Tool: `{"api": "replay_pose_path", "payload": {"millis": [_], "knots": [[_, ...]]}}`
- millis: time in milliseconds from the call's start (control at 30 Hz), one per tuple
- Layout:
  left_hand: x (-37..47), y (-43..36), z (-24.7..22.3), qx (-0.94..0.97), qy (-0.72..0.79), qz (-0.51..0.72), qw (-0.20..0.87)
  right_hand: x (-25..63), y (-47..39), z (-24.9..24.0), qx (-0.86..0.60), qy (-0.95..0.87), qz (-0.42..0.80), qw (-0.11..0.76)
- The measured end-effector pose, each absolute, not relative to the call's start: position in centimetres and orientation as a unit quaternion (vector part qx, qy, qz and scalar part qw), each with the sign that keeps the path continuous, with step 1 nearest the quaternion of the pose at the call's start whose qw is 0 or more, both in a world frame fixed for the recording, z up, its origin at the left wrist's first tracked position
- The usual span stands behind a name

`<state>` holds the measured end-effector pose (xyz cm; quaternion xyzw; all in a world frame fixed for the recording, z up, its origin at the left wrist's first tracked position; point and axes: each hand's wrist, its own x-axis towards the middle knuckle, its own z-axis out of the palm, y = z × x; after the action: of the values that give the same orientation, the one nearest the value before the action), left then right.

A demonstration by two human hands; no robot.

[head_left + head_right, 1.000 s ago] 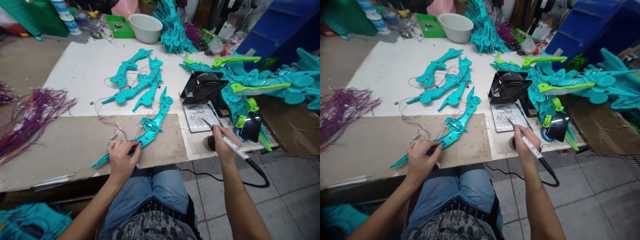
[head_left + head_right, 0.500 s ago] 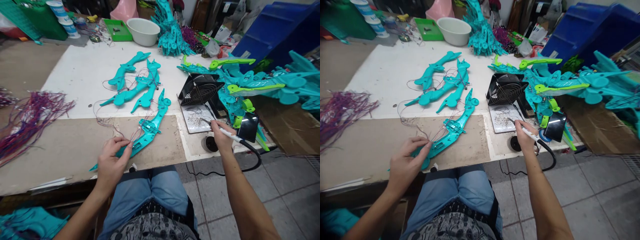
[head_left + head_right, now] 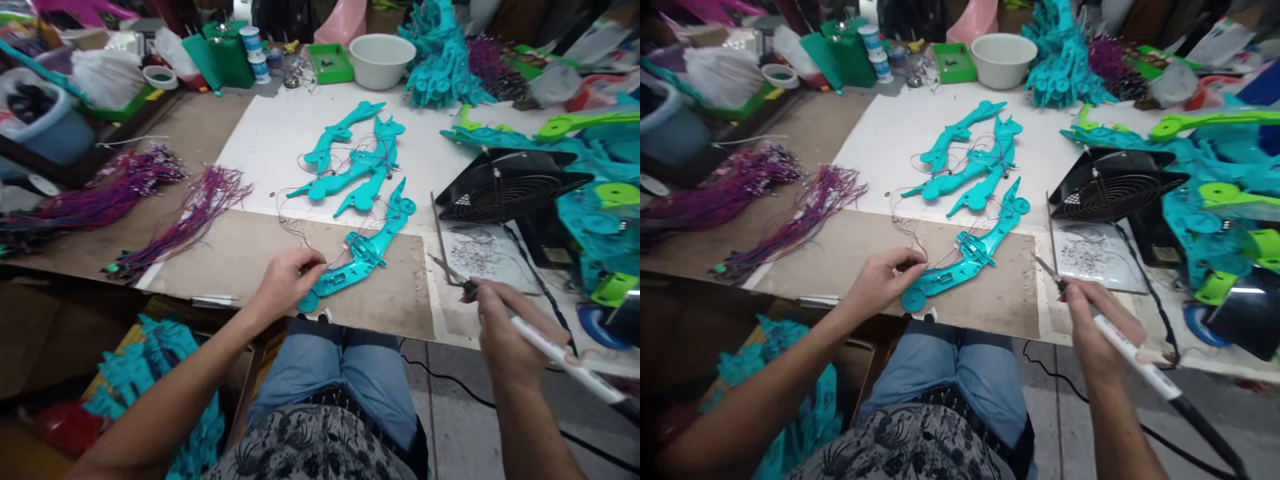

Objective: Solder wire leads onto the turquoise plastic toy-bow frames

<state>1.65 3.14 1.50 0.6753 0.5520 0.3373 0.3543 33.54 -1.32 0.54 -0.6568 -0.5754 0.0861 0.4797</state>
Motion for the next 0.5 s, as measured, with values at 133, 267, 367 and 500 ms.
{"api": "replay_pose_path", "payload": {"millis": [133, 267, 367, 500], "knots": [[2.2, 1.3, -0.9, 0.737, 0.563, 0.316, 0.199, 28.5, -3.1, 0.2, -0.531, -0.670, 0.159, 0.494], [3.0, -0.3, -2.7, 0.730, 0.577, 0.335, 0.146, 25.4, -4.0, -0.8, -0.453, -0.710, 0.240, 0.483], [3.2, -0.5, -3.4, 0.722, 0.578, 0.357, 0.133, 24.3, -4.2, -1.4, -0.433, -0.717, 0.251, 0.486], [3.4, -0.3, -3.9, 0.730, 0.571, 0.357, 0.113, 23.8, -4.0, -1.4, -0.435, -0.712, 0.244, 0.493]]}}
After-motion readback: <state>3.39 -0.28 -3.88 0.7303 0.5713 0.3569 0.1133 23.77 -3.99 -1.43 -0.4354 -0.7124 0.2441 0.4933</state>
